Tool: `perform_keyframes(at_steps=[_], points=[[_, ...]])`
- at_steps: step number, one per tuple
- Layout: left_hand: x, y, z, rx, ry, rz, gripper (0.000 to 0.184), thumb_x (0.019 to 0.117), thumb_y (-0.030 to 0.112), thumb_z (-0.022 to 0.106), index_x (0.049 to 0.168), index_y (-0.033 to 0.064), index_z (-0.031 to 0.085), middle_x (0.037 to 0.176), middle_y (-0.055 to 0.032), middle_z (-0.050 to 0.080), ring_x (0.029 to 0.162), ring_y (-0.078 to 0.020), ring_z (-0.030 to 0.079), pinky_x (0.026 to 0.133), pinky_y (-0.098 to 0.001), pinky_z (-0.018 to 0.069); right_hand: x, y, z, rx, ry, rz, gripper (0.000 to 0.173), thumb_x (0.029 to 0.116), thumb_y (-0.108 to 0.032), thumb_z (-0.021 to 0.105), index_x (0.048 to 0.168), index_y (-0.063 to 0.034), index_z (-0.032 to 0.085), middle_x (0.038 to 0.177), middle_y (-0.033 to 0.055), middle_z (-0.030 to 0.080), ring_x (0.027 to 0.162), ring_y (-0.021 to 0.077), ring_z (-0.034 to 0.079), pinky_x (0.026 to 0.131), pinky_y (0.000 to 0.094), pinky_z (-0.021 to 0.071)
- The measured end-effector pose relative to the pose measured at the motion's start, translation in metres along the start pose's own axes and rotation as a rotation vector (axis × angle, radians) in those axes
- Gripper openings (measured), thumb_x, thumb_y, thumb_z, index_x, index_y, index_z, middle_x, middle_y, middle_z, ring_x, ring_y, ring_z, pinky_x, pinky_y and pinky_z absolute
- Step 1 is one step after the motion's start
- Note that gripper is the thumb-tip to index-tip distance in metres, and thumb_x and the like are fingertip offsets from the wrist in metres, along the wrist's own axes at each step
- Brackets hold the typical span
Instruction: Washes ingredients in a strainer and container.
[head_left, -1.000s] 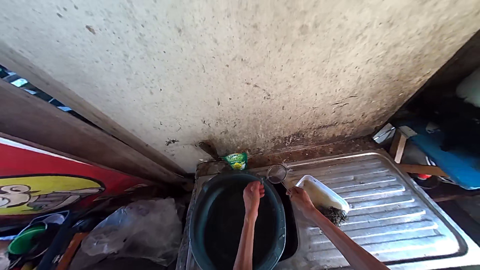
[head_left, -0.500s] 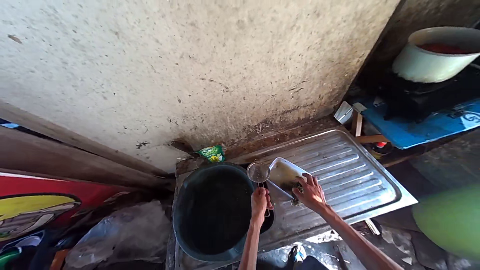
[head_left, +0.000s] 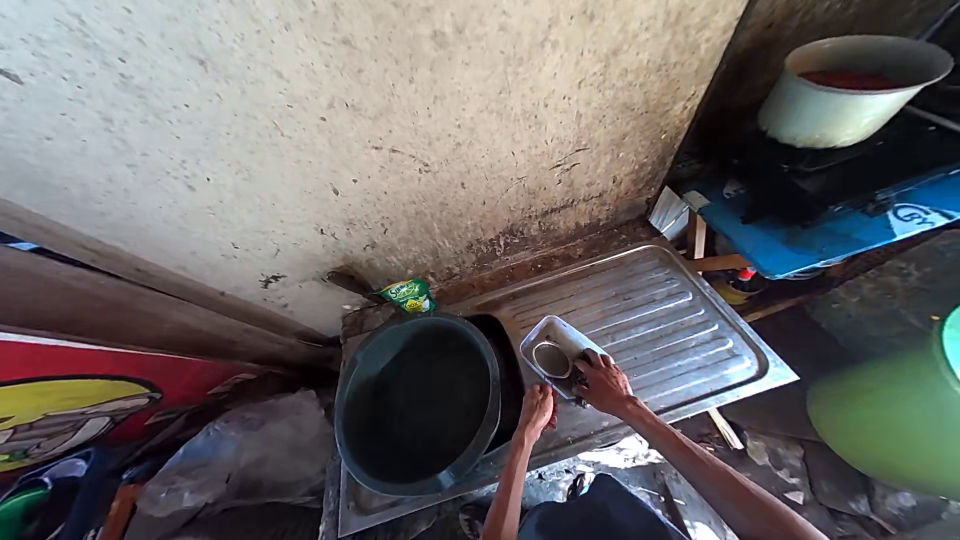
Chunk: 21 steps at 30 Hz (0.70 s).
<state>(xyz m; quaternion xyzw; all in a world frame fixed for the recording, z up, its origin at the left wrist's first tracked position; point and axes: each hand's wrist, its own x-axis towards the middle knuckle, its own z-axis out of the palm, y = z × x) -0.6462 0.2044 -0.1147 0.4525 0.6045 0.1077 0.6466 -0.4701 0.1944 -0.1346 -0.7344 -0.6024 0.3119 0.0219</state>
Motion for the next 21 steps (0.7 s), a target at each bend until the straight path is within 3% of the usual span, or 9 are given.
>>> perform_keyframes(at_steps=[2, 4, 8, 10, 13, 15, 17, 19, 21], points=[[0.005, -0.005, 0.002, 0.024, 0.022, -0.011, 0.037, 0.1139, 0.021, 0.034, 0.125, -0.0061, 0.056, 0.079, -0.0092, 0.057, 0.057, -0.0133, 0.053, 0.056, -0.0289, 0.0500, 0.013, -0.004, 0.002, -0.030, -0.077, 0.060, 0.063, 0.0892, -0.021, 0.075, 0.146, -0.0063, 0.053, 0.157, 0.0266, 0.036, 0.137, 0.0493, 0.042, 0.104, 0.0606, 0.0444], [0.009, -0.010, 0.001, 0.070, 0.053, -0.013, 0.033, 0.1126, 0.019, 0.038, 0.124, -0.0049, 0.058, 0.081, -0.0087, 0.056, 0.059, -0.0131, 0.050, 0.056, -0.0290, 0.0464, 0.019, -0.008, -0.005, -0.027, -0.080, 0.095, 0.055, 0.0868, -0.014, 0.073, 0.138, -0.0026, 0.057, 0.141, 0.0296, 0.051, 0.125, 0.0483, 0.054, 0.097, 0.0608, 0.0481], [0.009, -0.006, -0.003, 0.176, 0.056, -0.066, 0.032, 0.1129, 0.021, 0.036, 0.114, -0.0002, 0.060, 0.071, -0.0030, 0.047, 0.052, -0.0115, 0.042, 0.050, -0.0272, 0.0395, -0.006, -0.017, -0.057, 0.162, 0.065, 0.168, 0.041, 0.0920, -0.024, 0.067, 0.129, -0.0057, 0.062, 0.122, 0.0230, 0.067, 0.115, 0.0409, 0.064, 0.094, 0.0599, 0.0488], [0.008, -0.004, 0.002, 0.140, 0.036, -0.095, 0.036, 0.1138, 0.023, 0.032, 0.109, -0.0004, 0.060, 0.064, -0.0002, 0.042, 0.046, -0.0098, 0.038, 0.045, -0.0248, 0.0357, -0.008, -0.019, -0.068, 0.272, 0.147, 0.082, 0.046, 0.0942, -0.030, 0.069, 0.133, -0.0073, 0.062, 0.126, 0.0207, 0.067, 0.118, 0.0386, 0.063, 0.099, 0.0577, 0.0480], [0.009, -0.002, 0.013, 0.166, 0.008, -0.119, 0.045, 0.1148, 0.029, 0.028, 0.106, -0.0007, 0.060, 0.062, 0.0002, 0.040, 0.044, -0.0097, 0.035, 0.044, -0.0242, 0.0343, 0.025, -0.013, -0.037, 0.315, 0.106, -0.115, 0.051, 0.0935, -0.031, 0.071, 0.138, -0.0062, 0.063, 0.152, 0.0215, 0.046, 0.139, 0.0413, 0.043, 0.114, 0.0540, 0.0377], [0.011, -0.005, 0.017, 0.307, 0.020, -0.103, 0.049, 0.1149, 0.031, 0.025, 0.107, 0.0000, 0.062, 0.071, -0.0046, 0.048, 0.053, -0.0143, 0.042, 0.052, -0.0295, 0.0397, 0.043, -0.014, -0.008, 0.198, 0.073, -0.136, 0.046, 0.0911, -0.016, 0.071, 0.135, -0.0055, 0.064, 0.153, 0.0228, 0.044, 0.141, 0.0428, 0.042, 0.111, 0.0542, 0.0415], [0.014, -0.007, 0.019, 0.438, 0.051, -0.064, 0.050, 0.1144, 0.030, 0.027, 0.113, -0.0015, 0.065, 0.094, -0.0149, 0.062, 0.077, -0.0238, 0.058, 0.072, -0.0401, 0.0496, 0.051, -0.020, 0.006, 0.056, 0.087, -0.131, 0.042, 0.0869, 0.000, 0.067, 0.129, -0.0025, 0.064, 0.147, 0.0242, 0.049, 0.136, 0.0427, 0.048, 0.103, 0.0531, 0.0488], [0.010, -0.008, 0.021, 0.473, 0.074, -0.028, 0.050, 0.1140, 0.028, 0.029, 0.119, -0.0050, 0.066, 0.115, -0.0245, 0.067, 0.109, -0.0346, 0.065, 0.096, -0.0503, 0.0501, 0.056, -0.023, 0.004, -0.030, 0.058, -0.144, 0.040, 0.0869, 0.000, 0.066, 0.127, 0.0005, 0.063, 0.142, 0.0260, 0.052, 0.131, 0.0430, 0.053, 0.101, 0.0535, 0.0498], [0.008, -0.007, 0.021, 0.481, 0.079, -0.015, 0.050, 0.1141, 0.028, 0.030, 0.120, -0.0071, 0.065, 0.122, -0.0277, 0.066, 0.120, -0.0378, 0.063, 0.105, -0.0527, 0.0464, 0.058, -0.027, -0.002, 0.002, 0.041, -0.093, 0.044, 0.0881, -0.005, 0.066, 0.132, 0.0015, 0.059, 0.137, 0.0268, 0.055, 0.126, 0.0437, 0.057, 0.099, 0.0553, 0.0490]])
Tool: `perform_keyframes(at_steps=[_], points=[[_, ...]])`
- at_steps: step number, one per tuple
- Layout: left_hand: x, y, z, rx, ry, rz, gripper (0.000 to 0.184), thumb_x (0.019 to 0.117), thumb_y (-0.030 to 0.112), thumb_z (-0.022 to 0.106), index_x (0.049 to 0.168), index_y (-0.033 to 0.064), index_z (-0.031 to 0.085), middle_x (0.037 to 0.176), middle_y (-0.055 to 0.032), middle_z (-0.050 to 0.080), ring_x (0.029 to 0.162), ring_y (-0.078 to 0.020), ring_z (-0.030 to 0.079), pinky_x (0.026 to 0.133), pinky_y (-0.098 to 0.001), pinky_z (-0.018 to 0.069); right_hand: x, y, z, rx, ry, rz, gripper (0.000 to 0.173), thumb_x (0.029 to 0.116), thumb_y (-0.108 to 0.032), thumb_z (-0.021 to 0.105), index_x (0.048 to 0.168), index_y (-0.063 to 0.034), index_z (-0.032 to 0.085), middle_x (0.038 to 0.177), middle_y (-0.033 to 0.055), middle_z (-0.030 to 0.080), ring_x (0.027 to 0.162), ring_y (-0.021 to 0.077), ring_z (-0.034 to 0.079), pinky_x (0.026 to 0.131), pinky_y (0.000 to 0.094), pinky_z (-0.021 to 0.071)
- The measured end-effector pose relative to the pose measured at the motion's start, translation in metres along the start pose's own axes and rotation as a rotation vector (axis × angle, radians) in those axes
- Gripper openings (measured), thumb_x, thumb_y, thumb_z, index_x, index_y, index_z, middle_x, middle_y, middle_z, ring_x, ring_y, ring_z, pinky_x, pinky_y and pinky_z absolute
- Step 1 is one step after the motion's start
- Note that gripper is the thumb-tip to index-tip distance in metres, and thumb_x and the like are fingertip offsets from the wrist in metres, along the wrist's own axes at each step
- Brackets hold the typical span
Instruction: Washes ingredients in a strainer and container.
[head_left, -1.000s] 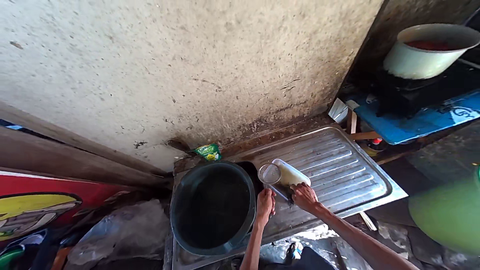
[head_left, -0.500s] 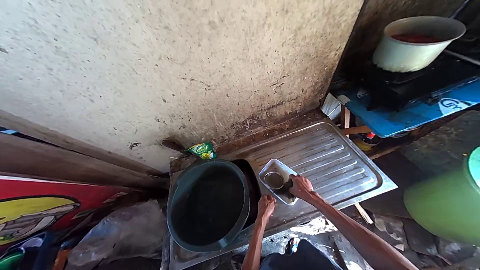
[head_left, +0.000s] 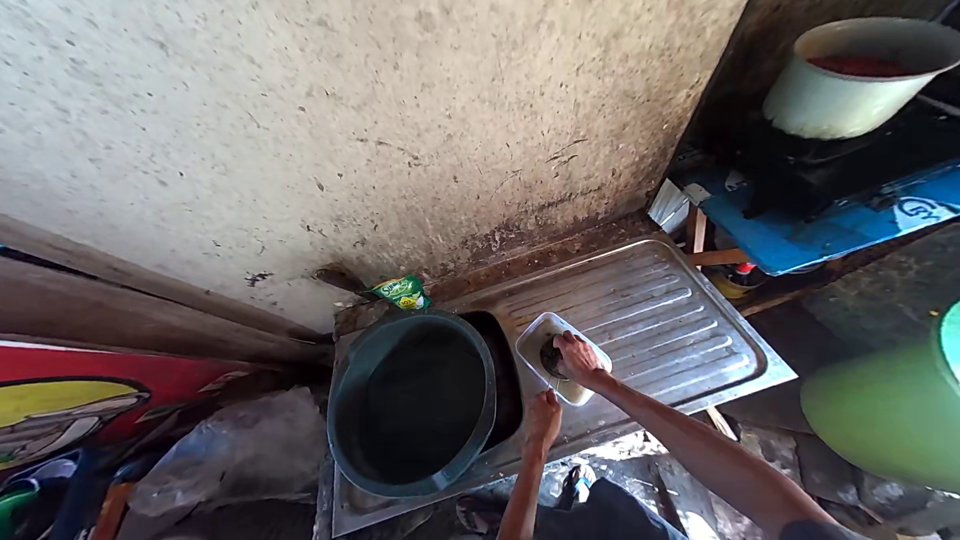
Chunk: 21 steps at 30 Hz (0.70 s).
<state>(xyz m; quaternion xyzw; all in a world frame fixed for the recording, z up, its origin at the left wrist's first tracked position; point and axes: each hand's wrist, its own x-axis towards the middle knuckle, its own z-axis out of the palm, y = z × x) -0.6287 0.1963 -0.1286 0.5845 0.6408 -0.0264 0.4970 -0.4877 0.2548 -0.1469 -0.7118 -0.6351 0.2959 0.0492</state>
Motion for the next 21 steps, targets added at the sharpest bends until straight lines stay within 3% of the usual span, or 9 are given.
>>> perform_keyframes(at_steps=[3, 6, 9, 12, 14, 17, 19, 21], points=[[0.003, 0.003, -0.002, -0.036, -0.005, -0.025, 0.050, 0.1144, 0.029, 0.029, 0.118, -0.0063, 0.065, 0.114, -0.0255, 0.065, 0.106, -0.0348, 0.064, 0.094, -0.0503, 0.0491, 0.003, -0.003, -0.001, 0.236, 0.046, 0.167, 0.050, 0.0902, -0.015, 0.067, 0.139, -0.0071, 0.057, 0.131, 0.0229, 0.063, 0.120, 0.0412, 0.062, 0.099, 0.0580, 0.0483], [0.003, 0.003, -0.001, -0.076, -0.001, -0.059, 0.050, 0.1145, 0.029, 0.029, 0.118, -0.0066, 0.064, 0.113, -0.0258, 0.064, 0.102, -0.0346, 0.063, 0.091, -0.0502, 0.0492, 0.000, 0.009, 0.008, 0.381, -0.020, 0.070, 0.043, 0.0922, -0.018, 0.068, 0.133, -0.0046, 0.064, 0.127, 0.0230, 0.067, 0.121, 0.0400, 0.062, 0.103, 0.0595, 0.0449], [-0.001, 0.008, -0.005, -0.056, 0.008, -0.060, 0.049, 0.1140, 0.028, 0.031, 0.122, -0.0070, 0.064, 0.123, -0.0275, 0.065, 0.118, -0.0373, 0.063, 0.102, -0.0526, 0.0474, 0.002, 0.018, -0.013, 0.020, -0.165, -0.137, 0.033, 0.0907, -0.014, 0.066, 0.122, -0.0045, 0.070, 0.131, 0.0260, 0.059, 0.121, 0.0434, 0.058, 0.098, 0.0598, 0.0468], [-0.002, 0.012, -0.005, -0.014, -0.003, -0.037, 0.049, 0.1140, 0.027, 0.030, 0.124, -0.0070, 0.064, 0.128, -0.0277, 0.064, 0.126, -0.0374, 0.060, 0.107, -0.0529, 0.0451, 0.000, 0.008, -0.014, -0.120, -0.031, -0.040, 0.035, 0.0936, -0.008, 0.059, 0.127, -0.0069, 0.067, 0.146, 0.0268, 0.047, 0.130, 0.0453, 0.051, 0.098, 0.0564, 0.0497], [-0.001, 0.010, -0.009, -0.005, -0.019, -0.035, 0.050, 0.1142, 0.027, 0.028, 0.124, -0.0078, 0.063, 0.128, -0.0284, 0.063, 0.124, -0.0379, 0.060, 0.107, -0.0525, 0.0452, 0.000, -0.001, 0.005, 0.111, 0.128, 0.077, 0.037, 0.0974, -0.018, 0.057, 0.133, -0.0088, 0.066, 0.146, 0.0249, 0.050, 0.131, 0.0414, 0.053, 0.104, 0.0526, 0.0470], [-0.001, 0.009, -0.009, -0.018, -0.022, -0.049, 0.049, 0.1141, 0.026, 0.029, 0.122, -0.0080, 0.063, 0.125, -0.0285, 0.063, 0.121, -0.0380, 0.061, 0.104, -0.0525, 0.0463, -0.009, -0.002, 0.021, 0.369, 0.066, 0.062, 0.051, 0.0946, -0.042, 0.067, 0.135, -0.0095, 0.063, 0.143, 0.0244, 0.054, 0.129, 0.0400, 0.055, 0.104, 0.0556, 0.0462], [-0.004, 0.009, -0.008, -0.015, -0.001, -0.059, 0.047, 0.1137, 0.025, 0.031, 0.123, -0.0076, 0.064, 0.127, -0.0283, 0.064, 0.123, -0.0380, 0.061, 0.105, -0.0528, 0.0462, -0.008, 0.012, 0.013, 0.342, -0.055, -0.063, 0.046, 0.0930, -0.035, 0.071, 0.128, -0.0050, 0.066, 0.132, 0.0239, 0.062, 0.125, 0.0390, 0.058, 0.105, 0.0574, 0.0446], [-0.005, 0.012, -0.010, -0.005, 0.023, -0.053, 0.047, 0.1133, 0.026, 0.031, 0.123, -0.0059, 0.064, 0.127, -0.0271, 0.064, 0.124, -0.0373, 0.061, 0.105, -0.0533, 0.0464, 0.003, 0.019, -0.017, 0.152, -0.190, -0.147, 0.036, 0.0930, -0.022, 0.071, 0.124, -0.0026, 0.068, 0.128, 0.0247, 0.064, 0.123, 0.0415, 0.059, 0.103, 0.0613, 0.0440]])
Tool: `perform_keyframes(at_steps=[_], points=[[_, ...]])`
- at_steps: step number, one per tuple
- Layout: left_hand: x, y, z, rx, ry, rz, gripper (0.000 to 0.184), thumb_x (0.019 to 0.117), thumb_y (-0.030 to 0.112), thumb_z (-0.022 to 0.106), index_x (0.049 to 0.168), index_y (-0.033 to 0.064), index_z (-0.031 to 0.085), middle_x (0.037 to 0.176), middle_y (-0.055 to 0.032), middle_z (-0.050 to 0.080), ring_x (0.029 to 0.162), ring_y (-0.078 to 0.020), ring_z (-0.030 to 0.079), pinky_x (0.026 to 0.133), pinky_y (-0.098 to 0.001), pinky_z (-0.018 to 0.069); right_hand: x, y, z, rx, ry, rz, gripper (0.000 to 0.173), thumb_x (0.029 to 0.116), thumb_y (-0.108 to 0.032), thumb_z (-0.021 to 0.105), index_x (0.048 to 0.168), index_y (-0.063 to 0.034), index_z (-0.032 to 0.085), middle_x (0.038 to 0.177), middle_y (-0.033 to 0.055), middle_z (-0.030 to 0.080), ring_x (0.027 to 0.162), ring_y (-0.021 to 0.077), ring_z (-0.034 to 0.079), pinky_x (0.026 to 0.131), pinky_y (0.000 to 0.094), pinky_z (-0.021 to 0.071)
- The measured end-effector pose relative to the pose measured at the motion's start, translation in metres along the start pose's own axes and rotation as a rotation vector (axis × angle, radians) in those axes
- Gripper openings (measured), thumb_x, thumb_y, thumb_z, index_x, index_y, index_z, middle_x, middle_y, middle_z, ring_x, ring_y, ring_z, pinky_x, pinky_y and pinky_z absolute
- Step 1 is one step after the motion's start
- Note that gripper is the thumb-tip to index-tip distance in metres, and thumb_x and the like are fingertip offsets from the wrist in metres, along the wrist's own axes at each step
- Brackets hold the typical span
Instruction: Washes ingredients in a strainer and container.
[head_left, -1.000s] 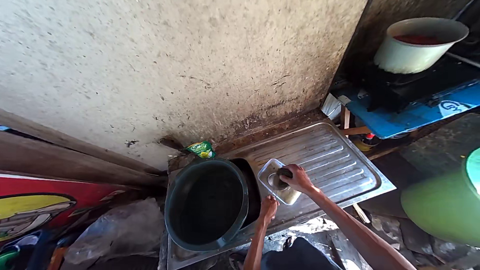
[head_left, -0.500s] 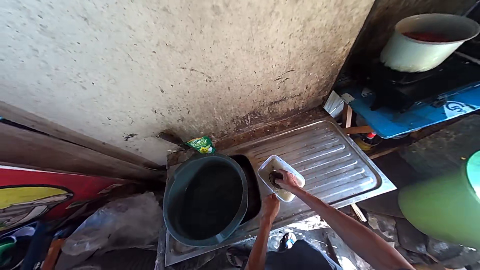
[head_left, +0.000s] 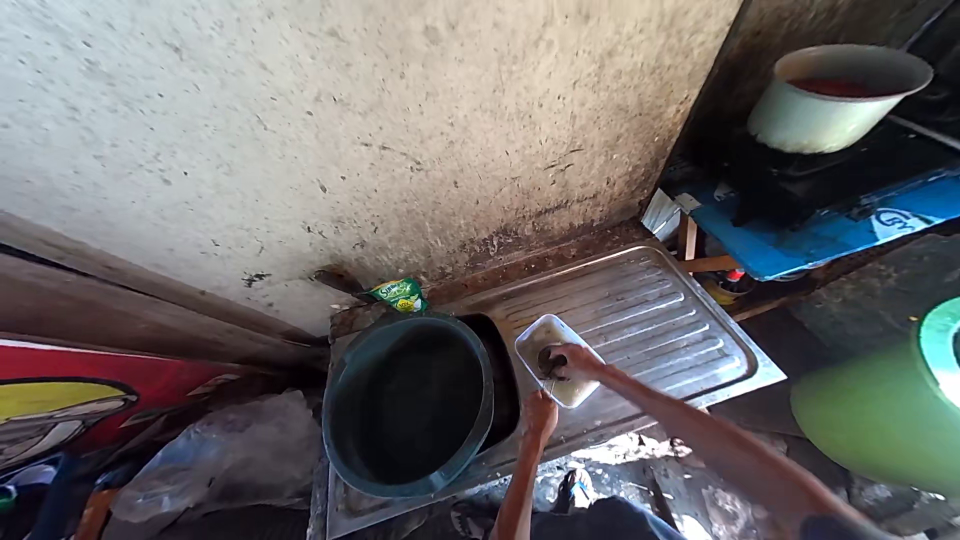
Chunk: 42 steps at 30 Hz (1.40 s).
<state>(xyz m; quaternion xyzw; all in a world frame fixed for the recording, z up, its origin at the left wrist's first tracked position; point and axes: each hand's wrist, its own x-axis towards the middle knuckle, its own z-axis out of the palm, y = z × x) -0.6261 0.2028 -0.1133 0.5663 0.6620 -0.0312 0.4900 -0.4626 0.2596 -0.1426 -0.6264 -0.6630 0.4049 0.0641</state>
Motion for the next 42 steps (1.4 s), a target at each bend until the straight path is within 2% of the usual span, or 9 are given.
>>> perform_keyframes(at_steps=[4, 7, 12, 17, 23, 28, 33, 38, 42], points=[[0.001, 0.001, -0.003, 0.039, -0.031, -0.022, 0.048, 0.1132, 0.029, 0.031, 0.123, -0.0033, 0.065, 0.128, -0.0254, 0.065, 0.124, -0.0370, 0.061, 0.104, -0.0555, 0.0475, 0.003, -0.013, 0.002, -0.165, 0.157, 0.164, 0.037, 0.0948, -0.012, 0.063, 0.131, -0.0038, 0.062, 0.138, 0.0254, 0.055, 0.126, 0.0430, 0.056, 0.099, 0.0567, 0.0496], [0.003, 0.001, -0.002, 0.026, -0.032, -0.045, 0.048, 0.1134, 0.029, 0.031, 0.125, -0.0041, 0.064, 0.131, -0.0261, 0.063, 0.126, -0.0376, 0.060, 0.105, -0.0553, 0.0470, 0.002, -0.019, 0.035, 0.110, 0.306, 0.249, 0.037, 0.0964, -0.021, 0.063, 0.130, -0.0052, 0.065, 0.128, 0.0231, 0.065, 0.119, 0.0403, 0.063, 0.099, 0.0577, 0.0488], [0.001, -0.001, 0.002, 0.076, -0.007, -0.020, 0.047, 0.1129, 0.027, 0.031, 0.124, -0.0028, 0.066, 0.130, -0.0249, 0.065, 0.126, -0.0364, 0.061, 0.105, -0.0544, 0.0479, 0.000, -0.012, -0.014, -0.137, -0.066, 0.054, 0.032, 0.0885, -0.013, 0.070, 0.118, -0.0001, 0.070, 0.123, 0.0260, 0.065, 0.117, 0.0443, 0.060, 0.096, 0.0639, 0.0456], [0.003, 0.003, 0.001, 0.079, -0.027, -0.020, 0.050, 0.1138, 0.028, 0.028, 0.126, -0.0049, 0.064, 0.131, -0.0266, 0.063, 0.127, -0.0374, 0.060, 0.107, -0.0537, 0.0462, 0.011, -0.021, 0.017, 0.008, 0.257, 0.222, 0.038, 0.0963, -0.017, 0.061, 0.131, -0.0029, 0.062, 0.129, 0.0250, 0.063, 0.120, 0.0416, 0.061, 0.099, 0.0569, 0.0485], [0.002, 0.005, 0.000, 0.073, -0.002, -0.035, 0.048, 0.1131, 0.028, 0.030, 0.124, -0.0030, 0.065, 0.129, -0.0248, 0.065, 0.125, -0.0362, 0.061, 0.104, -0.0540, 0.0480, 0.000, -0.017, -0.015, -0.197, -0.055, 0.059, 0.033, 0.0891, -0.012, 0.067, 0.120, 0.0000, 0.069, 0.125, 0.0270, 0.064, 0.118, 0.0456, 0.060, 0.095, 0.0635, 0.0459], [0.002, 0.007, -0.001, 0.066, -0.016, -0.055, 0.050, 0.1136, 0.029, 0.028, 0.127, -0.0037, 0.063, 0.133, -0.0258, 0.062, 0.129, -0.0374, 0.059, 0.106, -0.0548, 0.0466, 0.009, -0.023, 0.024, 0.090, 0.265, 0.270, 0.036, 0.0970, -0.021, 0.062, 0.130, -0.0052, 0.065, 0.128, 0.0229, 0.065, 0.119, 0.0401, 0.063, 0.099, 0.0573, 0.0483], [0.003, 0.002, 0.001, 0.095, 0.002, -0.053, 0.049, 0.1132, 0.030, 0.029, 0.125, -0.0009, 0.065, 0.130, -0.0236, 0.065, 0.126, -0.0361, 0.062, 0.103, -0.0552, 0.0491, -0.002, -0.016, -0.011, -0.224, -0.034, 0.040, 0.033, 0.0894, -0.011, 0.067, 0.120, 0.0005, 0.069, 0.126, 0.0273, 0.063, 0.119, 0.0455, 0.059, 0.096, 0.0627, 0.0460], [0.004, 0.000, 0.002, 0.077, -0.006, -0.060, 0.049, 0.1134, 0.030, 0.029, 0.125, -0.0020, 0.065, 0.130, -0.0246, 0.064, 0.126, -0.0371, 0.061, 0.103, -0.0553, 0.0484, 0.009, -0.022, 0.023, -0.024, 0.229, 0.236, 0.038, 0.0960, -0.017, 0.060, 0.131, -0.0046, 0.064, 0.130, 0.0238, 0.063, 0.120, 0.0412, 0.062, 0.098, 0.0571, 0.0489], [0.001, 0.002, 0.000, 0.084, 0.010, -0.064, 0.048, 0.1128, 0.029, 0.030, 0.124, -0.0005, 0.066, 0.129, -0.0237, 0.065, 0.125, -0.0363, 0.062, 0.102, -0.0555, 0.0496, 0.007, -0.017, -0.007, -0.130, -0.069, 0.082, 0.033, 0.0892, -0.016, 0.071, 0.118, -0.0003, 0.070, 0.122, 0.0248, 0.066, 0.117, 0.0429, 0.061, 0.096, 0.0631, 0.0455]])
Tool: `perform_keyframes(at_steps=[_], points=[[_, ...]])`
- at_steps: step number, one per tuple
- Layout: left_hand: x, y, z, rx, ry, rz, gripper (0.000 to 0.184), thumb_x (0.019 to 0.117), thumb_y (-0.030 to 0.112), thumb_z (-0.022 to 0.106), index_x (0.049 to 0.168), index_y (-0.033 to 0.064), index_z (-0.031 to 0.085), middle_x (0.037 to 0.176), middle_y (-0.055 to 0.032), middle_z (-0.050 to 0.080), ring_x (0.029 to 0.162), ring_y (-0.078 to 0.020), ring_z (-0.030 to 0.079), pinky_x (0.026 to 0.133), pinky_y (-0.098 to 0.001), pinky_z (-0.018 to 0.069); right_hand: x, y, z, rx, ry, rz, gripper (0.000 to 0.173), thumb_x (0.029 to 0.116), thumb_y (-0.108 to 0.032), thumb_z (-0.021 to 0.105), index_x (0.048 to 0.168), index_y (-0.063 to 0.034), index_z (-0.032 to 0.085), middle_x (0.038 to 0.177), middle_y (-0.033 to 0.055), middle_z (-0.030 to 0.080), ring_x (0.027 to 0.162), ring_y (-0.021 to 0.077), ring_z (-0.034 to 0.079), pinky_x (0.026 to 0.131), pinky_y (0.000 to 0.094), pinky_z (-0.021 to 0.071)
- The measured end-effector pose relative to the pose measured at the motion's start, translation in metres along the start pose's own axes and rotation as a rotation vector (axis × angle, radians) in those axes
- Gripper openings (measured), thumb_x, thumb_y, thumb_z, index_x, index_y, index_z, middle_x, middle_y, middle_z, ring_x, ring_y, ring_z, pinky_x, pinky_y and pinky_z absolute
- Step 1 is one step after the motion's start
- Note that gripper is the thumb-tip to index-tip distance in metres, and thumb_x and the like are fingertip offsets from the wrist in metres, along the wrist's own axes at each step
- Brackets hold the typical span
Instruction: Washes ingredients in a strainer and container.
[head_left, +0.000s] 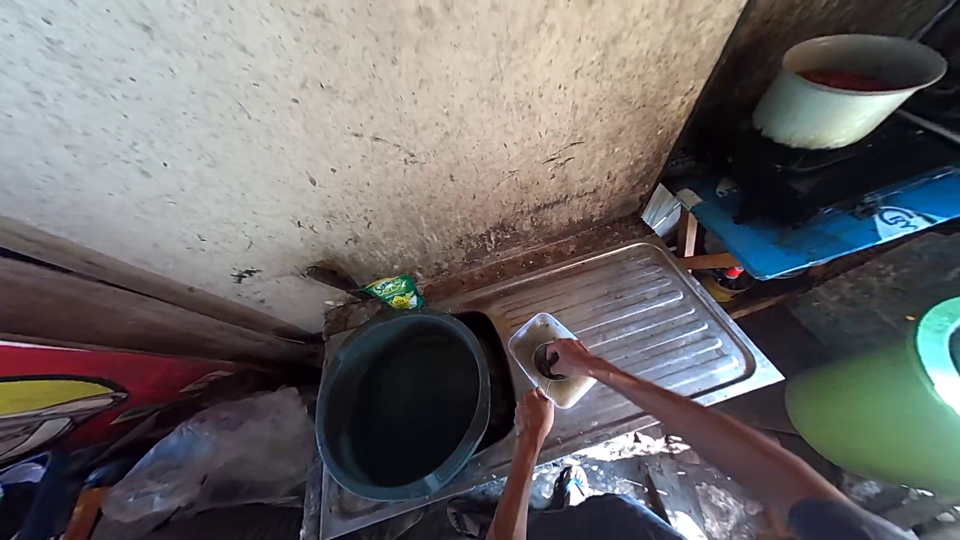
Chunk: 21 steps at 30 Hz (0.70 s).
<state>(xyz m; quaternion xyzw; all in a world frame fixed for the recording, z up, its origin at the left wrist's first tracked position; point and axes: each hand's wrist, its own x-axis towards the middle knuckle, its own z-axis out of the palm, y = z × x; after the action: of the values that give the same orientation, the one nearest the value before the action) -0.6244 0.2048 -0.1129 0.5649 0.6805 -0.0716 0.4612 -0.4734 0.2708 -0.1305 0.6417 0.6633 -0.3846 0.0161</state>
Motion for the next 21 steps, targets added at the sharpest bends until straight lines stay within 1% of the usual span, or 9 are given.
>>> perform_keyframes(at_steps=[2, 3, 5, 7, 9, 11, 14, 19, 21], points=[[-0.001, 0.004, -0.001, 0.034, -0.020, -0.005, 0.049, 0.1132, 0.030, 0.029, 0.127, -0.0005, 0.065, 0.132, -0.0234, 0.064, 0.127, -0.0358, 0.061, 0.104, -0.0546, 0.0489, 0.003, -0.008, -0.012, -0.140, 0.026, 0.034, 0.035, 0.0881, -0.011, 0.069, 0.119, 0.0034, 0.067, 0.129, 0.0305, 0.059, 0.120, 0.0478, 0.057, 0.095, 0.0640, 0.0459], [0.000, 0.003, -0.001, 0.040, -0.026, -0.007, 0.050, 0.1133, 0.030, 0.028, 0.128, -0.0005, 0.064, 0.133, -0.0234, 0.063, 0.128, -0.0359, 0.060, 0.104, -0.0547, 0.0487, 0.005, -0.011, -0.004, -0.132, 0.093, 0.098, 0.039, 0.0893, -0.010, 0.066, 0.125, 0.0029, 0.063, 0.135, 0.0310, 0.054, 0.122, 0.0472, 0.056, 0.096, 0.0615, 0.0474], [0.003, 0.004, -0.001, -0.003, -0.019, -0.015, 0.050, 0.1134, 0.030, 0.028, 0.128, -0.0018, 0.064, 0.133, -0.0246, 0.063, 0.127, -0.0372, 0.060, 0.104, -0.0558, 0.0481, 0.006, -0.014, 0.019, -0.013, 0.210, 0.169, 0.042, 0.0935, -0.014, 0.061, 0.134, -0.0027, 0.062, 0.139, 0.0284, 0.055, 0.120, 0.0444, 0.060, 0.096, 0.0581, 0.0503], [0.002, 0.003, 0.000, -0.021, -0.006, -0.021, 0.049, 0.1133, 0.030, 0.029, 0.127, -0.0015, 0.064, 0.132, -0.0242, 0.064, 0.126, -0.0370, 0.061, 0.103, -0.0556, 0.0485, -0.005, -0.012, 0.024, 0.137, 0.177, 0.139, 0.036, 0.0933, -0.016, 0.063, 0.128, -0.0042, 0.065, 0.131, 0.0256, 0.061, 0.118, 0.0422, 0.061, 0.097, 0.0585, 0.0480], [-0.002, 0.002, 0.001, -0.025, 0.011, -0.010, 0.048, 0.1130, 0.030, 0.030, 0.128, -0.0002, 0.064, 0.131, -0.0233, 0.065, 0.126, -0.0365, 0.061, 0.103, -0.0556, 0.0489, -0.005, 0.002, 0.006, 0.194, 0.073, 0.050, 0.033, 0.0896, -0.017, 0.070, 0.119, -0.0017, 0.070, 0.122, 0.0252, 0.066, 0.116, 0.0421, 0.062, 0.097, 0.0629, 0.0463], [-0.005, 0.002, -0.003, -0.023, 0.049, 0.000, 0.048, 0.1133, 0.029, 0.029, 0.129, 0.0000, 0.064, 0.131, -0.0234, 0.065, 0.126, -0.0366, 0.062, 0.103, -0.0554, 0.0491, -0.010, 0.002, -0.022, 0.149, 0.095, 0.067, 0.033, 0.0898, -0.019, 0.070, 0.117, -0.0019, 0.071, 0.121, 0.0245, 0.067, 0.115, 0.0417, 0.062, 0.095, 0.0630, 0.0468], [-0.004, -0.002, -0.017, 0.019, 0.118, -0.018, 0.051, 0.1139, 0.031, 0.025, 0.132, 0.0001, 0.061, 0.130, -0.0236, 0.065, 0.125, -0.0366, 0.063, 0.102, -0.0544, 0.0501, -0.028, -0.012, -0.031, 0.002, 0.279, 0.189, 0.039, 0.0942, -0.018, 0.061, 0.131, -0.0053, 0.061, 0.135, 0.0235, 0.056, 0.118, 0.0403, 0.061, 0.094, 0.0555, 0.0507], [-0.004, -0.005, -0.019, 0.076, 0.086, 0.025, 0.052, 0.1137, 0.032, 0.025, 0.132, -0.0008, 0.061, 0.129, -0.0240, 0.066, 0.124, -0.0368, 0.064, 0.102, -0.0538, 0.0506, -0.026, -0.009, 0.039, -0.110, 0.165, 0.264, 0.065, 0.0868, 0.000, 0.067, 0.149, -0.0043, 0.047, 0.154, 0.0314, 0.036, 0.131, 0.0511, 0.050, 0.096, 0.0605, 0.0508], [-0.003, -0.005, -0.017, 0.026, 0.065, 0.032, 0.052, 0.1139, 0.032, 0.026, 0.130, -0.0024, 0.062, 0.129, -0.0256, 0.065, 0.125, -0.0378, 0.062, 0.103, -0.0544, 0.0490, -0.026, -0.011, 0.030, -0.051, 0.140, 0.288, 0.059, 0.0897, -0.009, 0.068, 0.145, -0.0034, 0.049, 0.148, 0.0310, 0.043, 0.125, 0.0494, 0.055, 0.095, 0.0598, 0.0508]])
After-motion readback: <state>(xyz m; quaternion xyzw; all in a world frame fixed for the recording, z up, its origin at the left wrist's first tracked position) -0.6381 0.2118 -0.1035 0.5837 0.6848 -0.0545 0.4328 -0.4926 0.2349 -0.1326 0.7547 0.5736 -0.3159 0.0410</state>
